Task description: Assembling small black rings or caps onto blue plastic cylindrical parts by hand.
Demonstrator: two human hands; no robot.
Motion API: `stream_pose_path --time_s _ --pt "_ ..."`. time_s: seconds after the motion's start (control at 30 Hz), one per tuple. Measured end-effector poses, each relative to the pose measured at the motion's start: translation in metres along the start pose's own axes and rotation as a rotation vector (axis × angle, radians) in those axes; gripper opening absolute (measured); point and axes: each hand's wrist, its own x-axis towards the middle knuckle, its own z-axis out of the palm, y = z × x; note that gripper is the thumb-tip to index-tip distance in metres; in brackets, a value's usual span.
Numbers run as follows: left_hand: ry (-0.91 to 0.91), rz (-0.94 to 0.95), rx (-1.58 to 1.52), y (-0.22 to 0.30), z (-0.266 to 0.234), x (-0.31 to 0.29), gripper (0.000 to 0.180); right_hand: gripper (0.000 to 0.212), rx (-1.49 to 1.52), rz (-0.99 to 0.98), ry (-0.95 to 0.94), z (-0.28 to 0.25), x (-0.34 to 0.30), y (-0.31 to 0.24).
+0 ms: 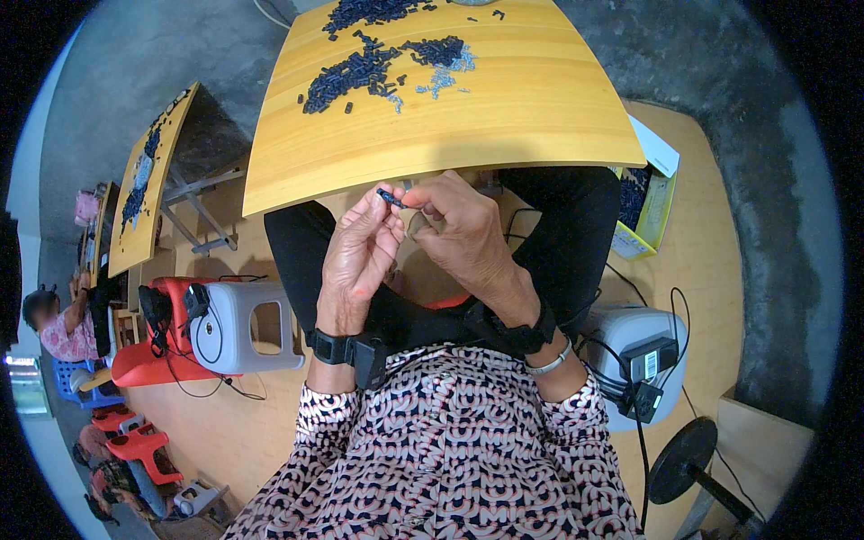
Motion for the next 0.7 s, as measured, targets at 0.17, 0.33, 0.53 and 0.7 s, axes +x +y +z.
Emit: stream_pose_path --time_s 0.17,0.33,0.53,0.7 --pt "0.024 0.013 0.043 -0.002 0.001 0.0 0.016 0.022 -0.044 -0.065 0.026 0.002 -0.002 0.003" --pt "0.004 0.015 0.068 0.0 0.0 0.0 0.017 0.025 -0.038 -0.132 0.049 0.004 -0.004 0.008" --pt "-0.002 0.022 0.081 -0.002 0.0 0.0 0.017 0.027 -0.001 -0.184 0.046 0.003 -0.003 0.008" --pt "-0.004 0.028 0.06 -0.004 0.002 -0.001 0.017 0.029 -0.023 -0.266 0.054 0.005 -0.002 0.011"
